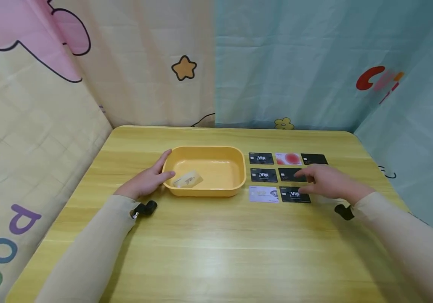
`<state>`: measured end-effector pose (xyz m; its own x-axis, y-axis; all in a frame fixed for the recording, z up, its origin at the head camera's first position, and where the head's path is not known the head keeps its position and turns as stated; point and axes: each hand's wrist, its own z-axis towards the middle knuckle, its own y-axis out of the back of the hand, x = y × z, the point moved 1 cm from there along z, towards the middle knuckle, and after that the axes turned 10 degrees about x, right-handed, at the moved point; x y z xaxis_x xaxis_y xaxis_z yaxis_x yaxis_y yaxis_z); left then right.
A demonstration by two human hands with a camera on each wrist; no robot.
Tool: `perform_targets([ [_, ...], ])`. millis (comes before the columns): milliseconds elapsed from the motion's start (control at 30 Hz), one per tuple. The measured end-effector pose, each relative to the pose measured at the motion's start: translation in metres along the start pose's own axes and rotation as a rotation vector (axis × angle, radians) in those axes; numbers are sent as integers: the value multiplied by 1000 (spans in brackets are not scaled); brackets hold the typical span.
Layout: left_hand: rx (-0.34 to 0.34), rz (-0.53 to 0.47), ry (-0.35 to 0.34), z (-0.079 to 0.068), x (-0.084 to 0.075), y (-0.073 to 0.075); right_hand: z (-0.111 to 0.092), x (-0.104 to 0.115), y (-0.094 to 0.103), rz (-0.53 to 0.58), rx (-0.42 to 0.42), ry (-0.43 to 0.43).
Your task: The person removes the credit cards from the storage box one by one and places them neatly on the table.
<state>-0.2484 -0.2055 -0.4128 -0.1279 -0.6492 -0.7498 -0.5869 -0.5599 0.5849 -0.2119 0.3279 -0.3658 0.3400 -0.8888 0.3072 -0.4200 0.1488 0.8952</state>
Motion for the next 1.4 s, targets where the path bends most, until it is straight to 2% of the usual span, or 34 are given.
perform_targets([
  [133, 7, -12, -8, 7, -5, -1, 18, 50, 29, -17, -34, 102],
  [267, 9, -37, -15, 9, -9, -2, 56, 110, 49, -24, 43, 193],
  [400, 7, -47, -21, 11, -11, -3, 103, 159, 52, -48, 161, 268],
  [533, 3, -43, -9, 13, -12, -5, 147, 190, 41, -110, 259, 357],
  [600, -2, -46, 6, 14, -12, -5, 165, 199, 33, -134, 297, 381],
  [700, -2, -46, 20, 14, -13, -6, 186, 205, 19, -147, 335, 359],
  [800, 0, -51, 25, 13, -13, -7, 201, 208, 7, -160, 361, 333],
  [900, 1, -52, 27, 11, -12, -7, 211, 209, -4, -196, 374, 344],
  [1033, -6, -56, 33, 8, -11, -7, 217, 210, -11, -247, 350, 391],
  [1400, -37, -57, 65, -1, -6, -4, 225, 219, -14, -263, 321, 459],
])
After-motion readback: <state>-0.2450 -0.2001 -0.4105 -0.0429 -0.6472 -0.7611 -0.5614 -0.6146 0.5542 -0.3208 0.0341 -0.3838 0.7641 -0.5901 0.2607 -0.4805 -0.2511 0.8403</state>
